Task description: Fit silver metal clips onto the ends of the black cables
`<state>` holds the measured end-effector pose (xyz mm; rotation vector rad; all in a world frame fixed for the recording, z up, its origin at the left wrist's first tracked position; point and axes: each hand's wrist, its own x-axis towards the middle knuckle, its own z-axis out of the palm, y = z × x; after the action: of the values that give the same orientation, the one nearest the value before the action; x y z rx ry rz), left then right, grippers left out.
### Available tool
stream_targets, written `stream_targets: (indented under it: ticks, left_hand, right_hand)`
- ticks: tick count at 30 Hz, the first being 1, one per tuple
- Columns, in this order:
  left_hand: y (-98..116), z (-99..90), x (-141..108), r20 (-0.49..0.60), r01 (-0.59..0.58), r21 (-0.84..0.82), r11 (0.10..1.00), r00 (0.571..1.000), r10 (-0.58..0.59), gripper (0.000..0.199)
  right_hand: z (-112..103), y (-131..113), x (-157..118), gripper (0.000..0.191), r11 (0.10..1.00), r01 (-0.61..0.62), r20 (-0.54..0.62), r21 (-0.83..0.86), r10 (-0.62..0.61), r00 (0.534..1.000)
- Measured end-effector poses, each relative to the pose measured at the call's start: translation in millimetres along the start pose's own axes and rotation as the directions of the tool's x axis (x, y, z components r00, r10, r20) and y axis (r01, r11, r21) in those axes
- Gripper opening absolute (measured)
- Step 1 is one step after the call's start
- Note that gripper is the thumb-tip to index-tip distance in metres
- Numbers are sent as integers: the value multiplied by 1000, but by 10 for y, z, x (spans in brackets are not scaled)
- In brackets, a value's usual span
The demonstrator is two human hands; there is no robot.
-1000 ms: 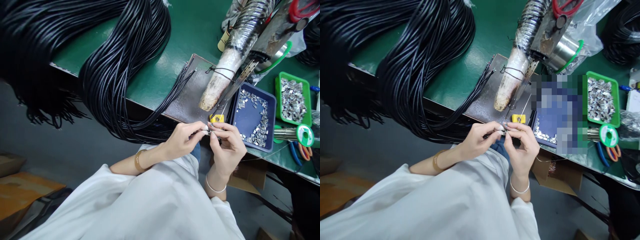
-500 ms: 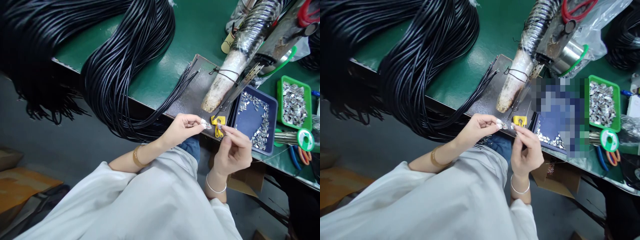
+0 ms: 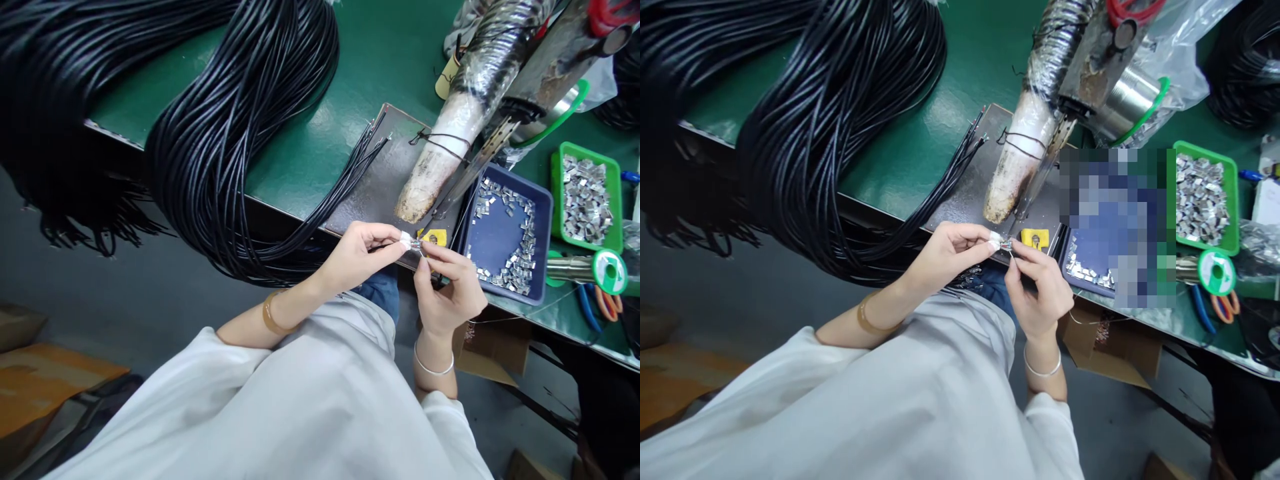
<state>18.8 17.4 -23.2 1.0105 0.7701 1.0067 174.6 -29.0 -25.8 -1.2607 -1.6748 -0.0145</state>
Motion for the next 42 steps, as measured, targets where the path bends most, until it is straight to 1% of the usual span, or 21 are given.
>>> stream_targets:
  ticks: [3, 5, 8, 11, 15, 18, 21, 26, 33, 36, 39, 42]
  left_hand:
    - [-2, 29, 24, -35, 3, -26, 1000, 999, -4, 11]
    - [-6, 49, 40, -70, 3, -33, 999, 998, -5, 10]
    - [-8, 67, 58, -107, 1, -23, 1000, 994, -3, 10]
    - [-1, 70, 66, -117, -17, -6, 1000, 993, 16, 9]
    - [17, 67, 63, -111, -29, -3, 1000, 993, 28, 11]
    - [31, 58, 59, -111, -27, -9, 1000, 993, 25, 12]
    - [44, 43, 55, -99, -2, 17, 1000, 995, 4, 11]
    - [48, 38, 49, -101, 39, 82, 996, 994, -31, 11]
    - [64, 67, 38, -88, -24, 94, 995, 996, 33, 11]
    - [68, 56, 46, -77, -36, 76, 997, 996, 41, 9]
    - [63, 33, 56, -39, -20, 68, 997, 999, 23, 7]
    - [59, 24, 51, -3, 43, 83, 996, 999, -43, 6]
  right_hand:
    - [14, 9, 5, 20, 997, 53, -5, -59, -54, 999]
    - [28, 18, 8, 20, 994, 67, -17, -86, -69, 997]
    - [52, 26, 21, 19, 994, 55, -33, -99, -58, 998]
    - [71, 18, 46, 19, 995, 43, -36, -89, -46, 998]
    - [83, -16, 82, 20, 995, 40, -62, -90, -46, 997]
    - [79, -34, 90, 22, 996, 36, -59, -82, -41, 997]
    - [72, -21, 75, 20, 998, 40, -52, -57, -43, 998]
    - [75, 17, 53, 15, 997, 13, -48, -79, -17, 999]
    - [86, -40, 105, 23, 997, 14, -77, -82, -20, 997]
    - [81, -37, 96, 20, 996, 39, -78, -80, -45, 996]
    - [58, -12, 71, 18, 996, 55, -47, -64, -58, 997]
    - [20, -1, 59, 18, 999, 10, -35, -39, -12, 999]
